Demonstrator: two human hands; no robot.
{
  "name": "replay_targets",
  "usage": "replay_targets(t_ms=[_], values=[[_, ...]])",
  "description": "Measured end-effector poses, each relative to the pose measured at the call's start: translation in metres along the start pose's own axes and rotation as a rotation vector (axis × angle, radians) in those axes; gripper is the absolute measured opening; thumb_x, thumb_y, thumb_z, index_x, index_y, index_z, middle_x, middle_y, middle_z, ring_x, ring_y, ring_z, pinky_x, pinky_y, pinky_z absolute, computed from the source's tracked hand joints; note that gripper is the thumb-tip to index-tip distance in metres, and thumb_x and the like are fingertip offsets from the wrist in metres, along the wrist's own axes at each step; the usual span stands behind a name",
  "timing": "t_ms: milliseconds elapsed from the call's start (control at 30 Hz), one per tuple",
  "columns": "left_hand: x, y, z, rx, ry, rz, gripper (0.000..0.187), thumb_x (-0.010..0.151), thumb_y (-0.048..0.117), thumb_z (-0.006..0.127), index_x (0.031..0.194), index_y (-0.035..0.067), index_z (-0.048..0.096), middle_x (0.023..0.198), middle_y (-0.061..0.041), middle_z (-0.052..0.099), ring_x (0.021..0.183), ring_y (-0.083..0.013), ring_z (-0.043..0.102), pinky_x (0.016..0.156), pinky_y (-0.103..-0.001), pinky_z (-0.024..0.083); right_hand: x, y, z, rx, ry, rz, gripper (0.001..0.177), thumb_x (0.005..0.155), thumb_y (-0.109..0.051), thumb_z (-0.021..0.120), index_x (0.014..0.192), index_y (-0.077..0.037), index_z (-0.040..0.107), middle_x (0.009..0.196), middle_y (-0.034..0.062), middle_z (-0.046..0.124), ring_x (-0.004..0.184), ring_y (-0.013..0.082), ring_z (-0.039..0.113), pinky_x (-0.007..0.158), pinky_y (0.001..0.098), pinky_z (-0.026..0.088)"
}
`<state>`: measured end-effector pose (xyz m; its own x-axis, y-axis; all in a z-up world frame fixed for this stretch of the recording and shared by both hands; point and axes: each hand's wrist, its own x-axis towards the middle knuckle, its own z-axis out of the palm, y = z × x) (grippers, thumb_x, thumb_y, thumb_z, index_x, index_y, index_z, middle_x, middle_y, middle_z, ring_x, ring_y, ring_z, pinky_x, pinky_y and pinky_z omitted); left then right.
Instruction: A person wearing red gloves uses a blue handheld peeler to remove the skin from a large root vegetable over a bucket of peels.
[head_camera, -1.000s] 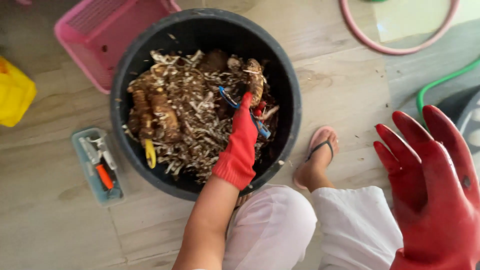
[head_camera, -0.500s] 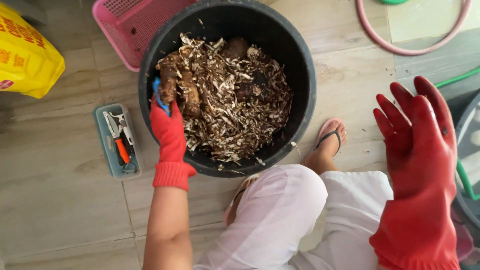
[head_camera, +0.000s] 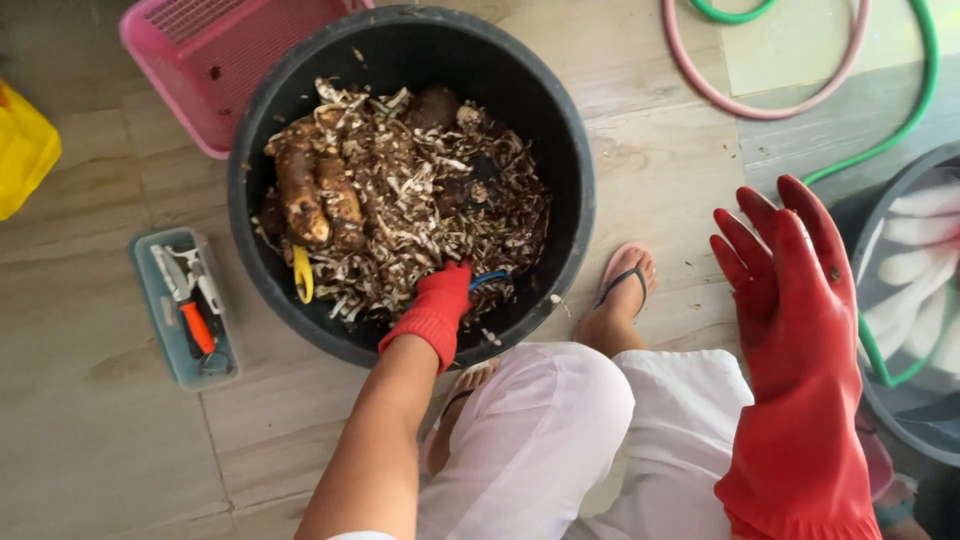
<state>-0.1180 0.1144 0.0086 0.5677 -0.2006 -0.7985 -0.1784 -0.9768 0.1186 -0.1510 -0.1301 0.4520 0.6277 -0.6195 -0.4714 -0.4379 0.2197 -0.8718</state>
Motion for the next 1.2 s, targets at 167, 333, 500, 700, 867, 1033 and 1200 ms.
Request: replay_targets(t_ms=[167, 333, 500, 700, 867, 1033, 1200], values=[[0.026, 0.014, 0.012, -0.006, 0.075, -0.086, 0.084, 0.074, 0.02, 0.086, 0.146, 0.014, 0.044, 0.134, -0.017, 0.054, 0.108, -0.04, 0.071, 0.084, -0.056, 0.059, 0.001, -0.007, 0.001, -0.018, 0.029, 0.019, 0.05, 0.093, -0.035, 0.054, 0.141, -0.02, 0.055, 0.133, 0.0006, 0.07, 0.119, 0.0121, 0.073, 0.106, 0.019, 0.059], [0.003, 0.014, -0.03, 0.08, -0.085, -0.018, 0.078, 0.08, 0.015, 0.081, 0.148, 0.014, 0.042, 0.143, -0.022, 0.05, 0.117, -0.0478, 0.065, 0.092, -0.052, 0.056, 0.004, -0.008, 0.0, -0.031, 0.032, 0.022, 0.051, 0.093, -0.033, 0.054, 0.142, -0.018, 0.053, 0.134, 0.0021, 0.069, 0.119, 0.0132, 0.072, 0.105, 0.0202, 0.059], [0.065, 0.004, 0.038, 0.193, -0.07, 0.003, 0.052, 0.092, 0.001, 0.051, 0.143, 0.005, 0.051, 0.137, -0.024, 0.06, 0.114, -0.0528, 0.065, 0.089, -0.06, 0.053, -0.002, -0.017, 0.009, -0.054, 0.082, 0.064, 0.052, 0.091, -0.032, 0.056, 0.14, -0.019, 0.055, 0.132, 0.0002, 0.071, 0.117, 0.0106, 0.073, 0.103, 0.018, 0.059], [0.004, 0.013, -0.022, 0.105, 0.043, 0.077, 0.058, 0.078, 0.02, 0.078, 0.132, 0.012, 0.057, 0.125, -0.015, 0.066, 0.109, -0.0398, 0.071, 0.086, -0.053, 0.059, -0.003, -0.017, 0.01, -0.027, 0.077, 0.061, 0.05, 0.091, -0.032, 0.057, 0.139, -0.019, 0.056, 0.133, 0.0015, 0.071, 0.117, 0.0109, 0.073, 0.102, 0.0174, 0.059], [0.001, 0.019, -0.026, 0.084, 0.04, 0.039, 0.057, 0.081, 0.012, 0.076, 0.135, 0.018, 0.058, 0.129, -0.012, 0.067, 0.113, -0.0398, 0.07, 0.088, -0.053, 0.058, 0.003, -0.007, 0.003, 0.029, 0.015, 0.006, 0.052, 0.092, -0.03, 0.056, 0.142, -0.016, 0.053, 0.134, 0.0046, 0.069, 0.118, 0.0146, 0.072, 0.103, 0.0201, 0.058], [0.063, 0.012, 0.05, 0.154, 0.317, 0.021, 0.036, 0.088, 0.008, 0.057, 0.122, 0.018, 0.062, 0.104, -0.012, 0.07, 0.086, -0.0417, 0.075, 0.069, -0.056, 0.057, -0.002, -0.015, 0.008, -0.055, 0.074, 0.065, 0.054, 0.09, -0.035, 0.054, 0.142, -0.02, 0.053, 0.134, -0.0019, 0.069, 0.119, 0.0091, 0.07, 0.103, 0.0171, 0.055], [0.029, 0.021, 0.001, 0.1, 0.166, 0.074, 0.056, 0.077, 0.018, 0.079, 0.128, 0.013, 0.058, 0.114, -0.018, 0.068, 0.098, -0.0436, 0.073, 0.078, -0.056, 0.06, 0.002, -0.012, 0.001, -0.023, 0.078, 0.043, 0.055, 0.09, -0.034, 0.054, 0.142, -0.018, 0.052, 0.136, 0.0015, 0.068, 0.121, 0.0118, 0.07, 0.105, 0.0193, 0.055]])
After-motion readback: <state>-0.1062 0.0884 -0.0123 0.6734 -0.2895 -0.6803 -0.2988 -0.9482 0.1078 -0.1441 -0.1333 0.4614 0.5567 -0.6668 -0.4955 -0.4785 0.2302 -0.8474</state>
